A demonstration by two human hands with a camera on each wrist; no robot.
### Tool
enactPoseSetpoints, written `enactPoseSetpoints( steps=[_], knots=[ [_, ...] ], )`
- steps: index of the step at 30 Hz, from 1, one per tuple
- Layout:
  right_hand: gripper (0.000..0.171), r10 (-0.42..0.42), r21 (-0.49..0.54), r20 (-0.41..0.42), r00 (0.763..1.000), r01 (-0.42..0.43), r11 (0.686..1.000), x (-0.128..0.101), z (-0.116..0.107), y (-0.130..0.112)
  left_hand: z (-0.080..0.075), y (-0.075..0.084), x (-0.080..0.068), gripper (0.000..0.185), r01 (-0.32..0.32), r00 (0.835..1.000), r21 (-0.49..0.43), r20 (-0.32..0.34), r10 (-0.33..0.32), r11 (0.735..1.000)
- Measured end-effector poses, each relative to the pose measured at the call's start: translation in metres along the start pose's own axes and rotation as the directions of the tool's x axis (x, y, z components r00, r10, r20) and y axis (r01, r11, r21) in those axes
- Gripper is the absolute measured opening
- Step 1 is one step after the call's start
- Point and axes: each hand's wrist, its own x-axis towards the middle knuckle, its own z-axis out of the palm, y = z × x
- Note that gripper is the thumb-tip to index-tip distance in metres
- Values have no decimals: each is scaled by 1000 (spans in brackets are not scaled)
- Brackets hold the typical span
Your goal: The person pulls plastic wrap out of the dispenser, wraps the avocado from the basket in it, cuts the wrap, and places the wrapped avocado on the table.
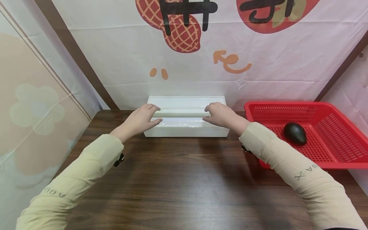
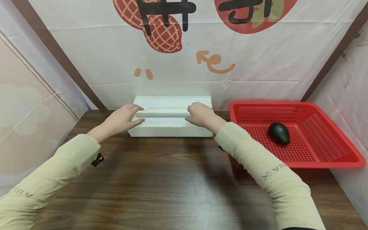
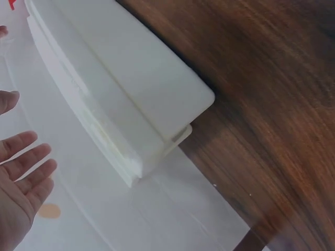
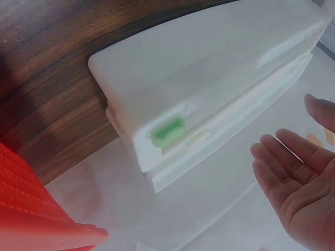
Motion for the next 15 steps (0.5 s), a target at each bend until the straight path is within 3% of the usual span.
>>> enactPoseSetpoints(
  steps=[15],
  knots=[
    [32, -13, -9, 0, 1000, 13, 1000, -7, 5, 2, 10, -3, -13, 44, -10, 1000, -5, -25, 10, 1000]
  ],
)
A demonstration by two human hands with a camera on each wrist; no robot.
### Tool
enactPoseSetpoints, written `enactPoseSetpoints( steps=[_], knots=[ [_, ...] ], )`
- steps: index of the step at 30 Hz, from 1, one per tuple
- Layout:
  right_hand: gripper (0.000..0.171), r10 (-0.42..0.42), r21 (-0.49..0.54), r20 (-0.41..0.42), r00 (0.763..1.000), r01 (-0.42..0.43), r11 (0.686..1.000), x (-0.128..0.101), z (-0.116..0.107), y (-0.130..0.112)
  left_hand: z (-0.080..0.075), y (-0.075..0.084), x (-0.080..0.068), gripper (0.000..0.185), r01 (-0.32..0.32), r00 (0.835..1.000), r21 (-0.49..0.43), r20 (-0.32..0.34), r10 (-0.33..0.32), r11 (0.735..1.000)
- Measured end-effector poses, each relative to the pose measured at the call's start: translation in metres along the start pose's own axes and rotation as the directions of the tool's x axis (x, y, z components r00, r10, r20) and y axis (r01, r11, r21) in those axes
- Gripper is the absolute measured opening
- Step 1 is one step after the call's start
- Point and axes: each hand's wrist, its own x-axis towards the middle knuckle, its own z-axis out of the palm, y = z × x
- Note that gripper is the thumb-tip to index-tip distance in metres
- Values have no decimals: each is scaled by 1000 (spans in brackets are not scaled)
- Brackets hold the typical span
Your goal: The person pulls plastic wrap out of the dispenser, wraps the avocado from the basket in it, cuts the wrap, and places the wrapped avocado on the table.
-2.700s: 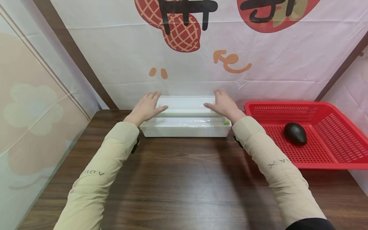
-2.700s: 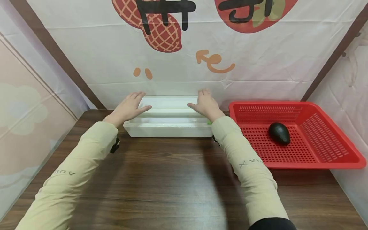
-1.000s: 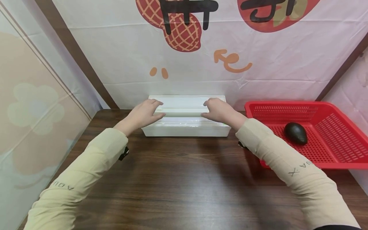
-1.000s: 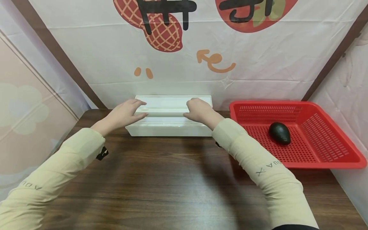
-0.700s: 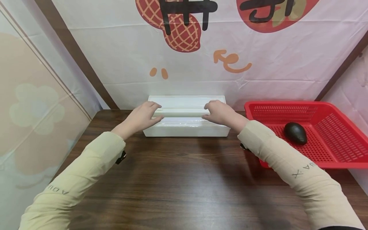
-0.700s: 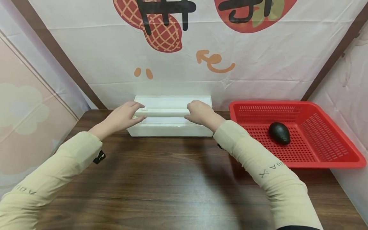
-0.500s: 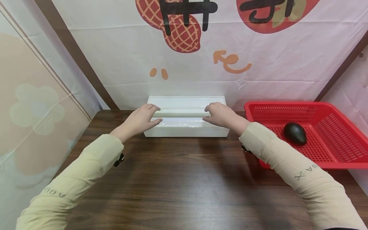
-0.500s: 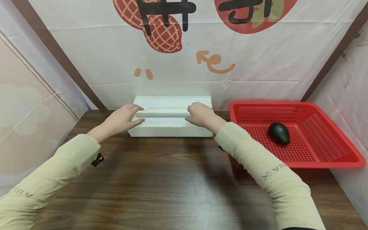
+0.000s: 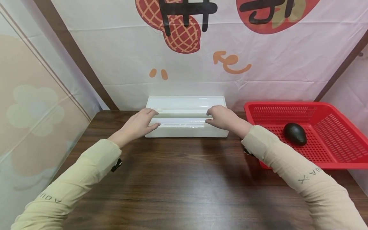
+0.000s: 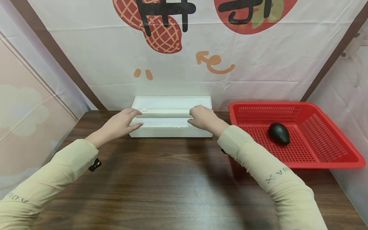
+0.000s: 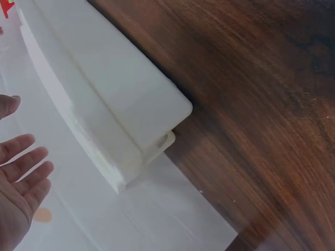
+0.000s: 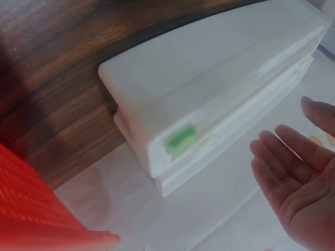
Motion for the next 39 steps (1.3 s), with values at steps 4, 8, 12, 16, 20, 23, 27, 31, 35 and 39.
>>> enactPoseSetpoints(
  steps=[4, 8, 12, 16, 20, 23, 27, 31, 35, 39],
  knots=[
    [30, -6, -2, -18, 1000, 6, 1000, -3, 3, 1, 5, -2, -3, 44, -2, 1000, 10, -12, 3, 1000],
    [27, -10, -4, -37, 999, 9, 1000, -6, 6, 2, 8, -4, -6, 43, -21, 999, 11, -36, 21, 1000],
    [27, -4, 0, -42, 999, 4, 1000, -9, 7, 3, 11, -4, -8, 42, -35, 998, 9, -58, 36, 999],
    [28, 4, 9, -44, 999, -4, 1000, -12, 9, 4, 13, -6, -11, 41, -35, 997, 4, -68, 35, 999],
    [27, 9, 12, -64, 998, -9, 1000, -15, 12, 5, 16, -7, -13, 40, -34, 997, -2, -74, 34, 999],
    [27, 6, 12, -85, 996, -5, 1000, -16, 16, 6, 18, -8, -15, 39, -33, 996, -8, -81, 32, 999],
    [27, 13, 28, -104, 994, -10, 1000, -16, 20, 8, 22, -9, -17, 38, -36, 994, -16, -99, 35, 999],
    [27, 35, 48, -111, 993, -29, 998, -19, 24, 9, 25, -10, -18, 36, -41, 993, -15, -115, 40, 999],
    [27, 31, 54, -119, 992, -25, 998, -21, 28, 11, 26, -11, -19, 36, -42, 992, -5, -116, 42, 999],
    [26, 20, 53, -129, 991, -13, 999, -23, 30, 12, 27, -11, -20, 36, -40, 992, -3, -117, 39, 999]
  ],
)
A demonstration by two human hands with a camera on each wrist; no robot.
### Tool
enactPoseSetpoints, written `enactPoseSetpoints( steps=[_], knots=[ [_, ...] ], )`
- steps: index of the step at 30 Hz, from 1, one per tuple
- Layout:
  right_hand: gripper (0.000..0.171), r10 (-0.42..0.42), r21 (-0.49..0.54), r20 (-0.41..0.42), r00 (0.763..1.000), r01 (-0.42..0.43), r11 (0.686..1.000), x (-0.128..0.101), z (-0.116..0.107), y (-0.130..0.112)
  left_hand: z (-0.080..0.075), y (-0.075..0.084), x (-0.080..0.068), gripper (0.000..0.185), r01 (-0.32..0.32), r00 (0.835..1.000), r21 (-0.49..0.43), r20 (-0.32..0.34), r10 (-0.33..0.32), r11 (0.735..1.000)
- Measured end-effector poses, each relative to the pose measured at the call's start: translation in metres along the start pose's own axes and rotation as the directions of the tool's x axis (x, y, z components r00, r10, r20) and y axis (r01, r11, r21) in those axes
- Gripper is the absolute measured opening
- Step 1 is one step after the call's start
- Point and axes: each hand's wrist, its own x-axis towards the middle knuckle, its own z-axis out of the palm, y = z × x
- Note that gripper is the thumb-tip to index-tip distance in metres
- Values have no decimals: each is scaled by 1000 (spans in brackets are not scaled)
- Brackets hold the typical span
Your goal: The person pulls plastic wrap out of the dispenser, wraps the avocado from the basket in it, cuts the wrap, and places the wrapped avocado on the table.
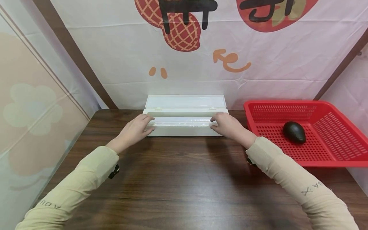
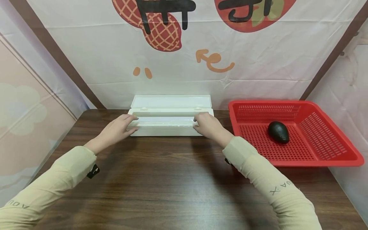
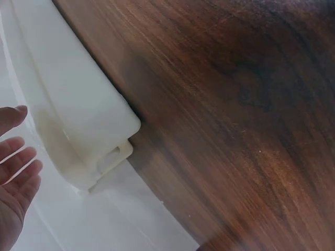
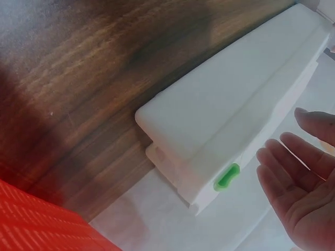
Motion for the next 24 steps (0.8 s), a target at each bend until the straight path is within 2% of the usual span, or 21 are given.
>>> enactPoseSetpoints(
  steps=[8, 16, 24],
  knots=[
    [24, -6, 10, -27, 1000, 7, 1000, -2, 4, 3, 5, -6, -1, 31, -24, 999, -20, -38, 23, 1000],
    [23, -8, 12, -43, 999, 9, 1000, -5, 11, 4, 10, -10, -4, 28, -13, 999, -25, -34, 12, 1000],
    [21, -48, -5, -107, 993, 48, 999, -9, 16, 6, 13, -12, -5, 25, -61, 995, -23, -75, 59, 998]
  ],
)
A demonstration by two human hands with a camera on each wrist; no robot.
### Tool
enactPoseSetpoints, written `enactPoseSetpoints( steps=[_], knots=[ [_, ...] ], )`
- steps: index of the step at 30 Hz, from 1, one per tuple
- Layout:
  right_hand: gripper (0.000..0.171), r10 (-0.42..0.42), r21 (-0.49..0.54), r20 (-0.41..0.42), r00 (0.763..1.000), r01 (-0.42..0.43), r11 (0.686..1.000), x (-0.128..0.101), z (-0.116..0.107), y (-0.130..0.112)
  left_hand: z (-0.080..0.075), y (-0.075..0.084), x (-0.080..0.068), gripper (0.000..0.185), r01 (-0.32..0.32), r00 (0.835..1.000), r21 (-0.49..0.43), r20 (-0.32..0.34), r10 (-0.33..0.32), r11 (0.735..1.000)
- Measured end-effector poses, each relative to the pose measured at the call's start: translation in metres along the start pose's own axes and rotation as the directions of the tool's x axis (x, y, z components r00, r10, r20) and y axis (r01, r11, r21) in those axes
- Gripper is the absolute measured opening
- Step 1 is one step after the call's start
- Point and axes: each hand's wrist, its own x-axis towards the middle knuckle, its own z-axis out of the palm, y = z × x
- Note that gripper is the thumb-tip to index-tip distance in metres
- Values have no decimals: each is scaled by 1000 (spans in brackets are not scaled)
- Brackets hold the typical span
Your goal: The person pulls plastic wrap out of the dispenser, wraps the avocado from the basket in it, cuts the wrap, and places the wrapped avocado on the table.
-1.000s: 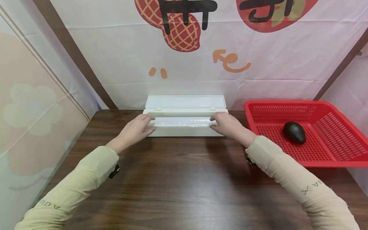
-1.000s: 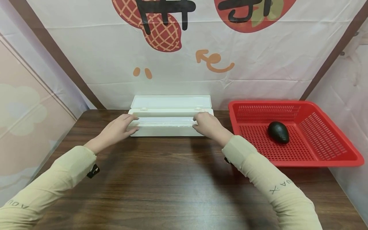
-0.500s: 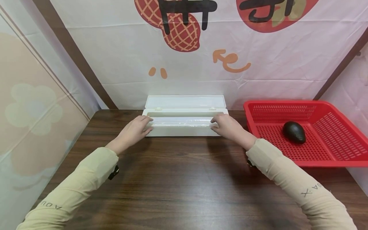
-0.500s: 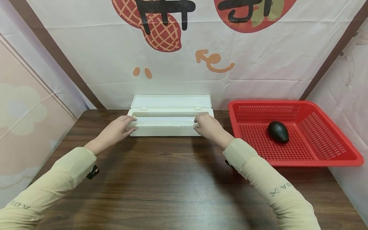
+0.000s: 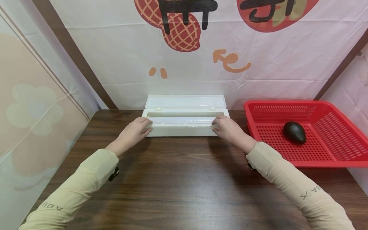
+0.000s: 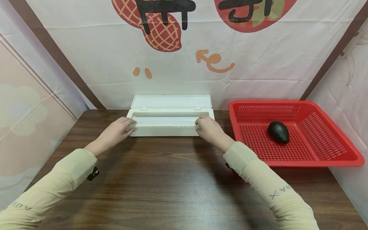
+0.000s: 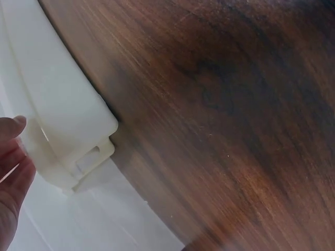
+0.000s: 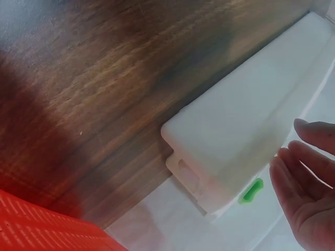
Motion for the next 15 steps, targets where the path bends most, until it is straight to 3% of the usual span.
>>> enactPoseSetpoints(
  steps=[6, 15],
  knots=[
    [18, -50, -25, -39, 998, 49, 998, 0, 5, 1, 0, -1, 0, 21, -38, 999, 5, -32, 38, 999],
    [17, -44, -77, -71, 997, 39, 996, 1, 10, -1, 2, -2, 1, 19, -58, 996, 9, -68, 59, 998]
  ],
)
